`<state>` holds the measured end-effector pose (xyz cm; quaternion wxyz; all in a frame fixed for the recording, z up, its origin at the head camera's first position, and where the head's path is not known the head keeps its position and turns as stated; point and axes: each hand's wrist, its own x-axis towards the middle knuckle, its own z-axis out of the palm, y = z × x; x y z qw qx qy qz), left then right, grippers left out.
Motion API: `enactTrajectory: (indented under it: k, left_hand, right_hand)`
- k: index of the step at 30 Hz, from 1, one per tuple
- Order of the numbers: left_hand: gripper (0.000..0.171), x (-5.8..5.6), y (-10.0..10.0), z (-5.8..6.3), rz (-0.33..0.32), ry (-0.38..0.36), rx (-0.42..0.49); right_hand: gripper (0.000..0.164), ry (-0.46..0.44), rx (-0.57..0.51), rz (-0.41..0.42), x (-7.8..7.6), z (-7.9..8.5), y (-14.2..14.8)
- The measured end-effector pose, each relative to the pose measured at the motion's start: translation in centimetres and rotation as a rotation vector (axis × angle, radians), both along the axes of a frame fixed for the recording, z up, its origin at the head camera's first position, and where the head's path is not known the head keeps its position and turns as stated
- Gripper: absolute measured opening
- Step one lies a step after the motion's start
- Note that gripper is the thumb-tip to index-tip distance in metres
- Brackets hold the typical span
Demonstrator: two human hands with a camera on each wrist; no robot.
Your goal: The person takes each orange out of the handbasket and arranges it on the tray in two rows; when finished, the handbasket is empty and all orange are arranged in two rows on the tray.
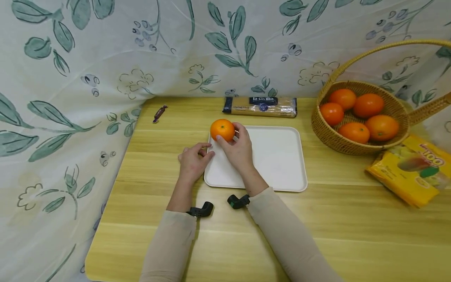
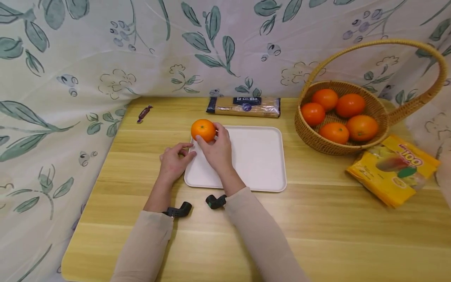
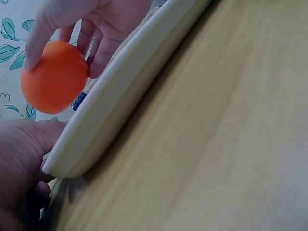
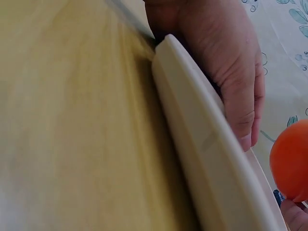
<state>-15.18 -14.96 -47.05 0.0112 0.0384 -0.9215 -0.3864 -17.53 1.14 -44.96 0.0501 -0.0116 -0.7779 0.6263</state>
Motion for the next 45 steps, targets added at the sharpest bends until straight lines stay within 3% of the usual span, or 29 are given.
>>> enactTrajectory:
  k: [18, 31, 45]
  left_hand:
    - [0.031, 0.1, 0.0, 0.1, -0.003, 0.024, -0.002]
    - [0.031, 0.0, 0.1, 0.1, -0.008, 0.028, -0.004]
    - [0.031, 0.0, 0.0, -0.1, 0.002, 0.022, -0.013]
  right_hand:
    - [0.071, -0.009, 0.007, -0.018, -0.9, -1.4, -0.7]
    - [0.07, -0.018, 0.109, -0.022, -1.1, -1.6, -0.8]
    - [0.079, -0.045, 0.066, -0.005, -1.4, -1.8, -0.7]
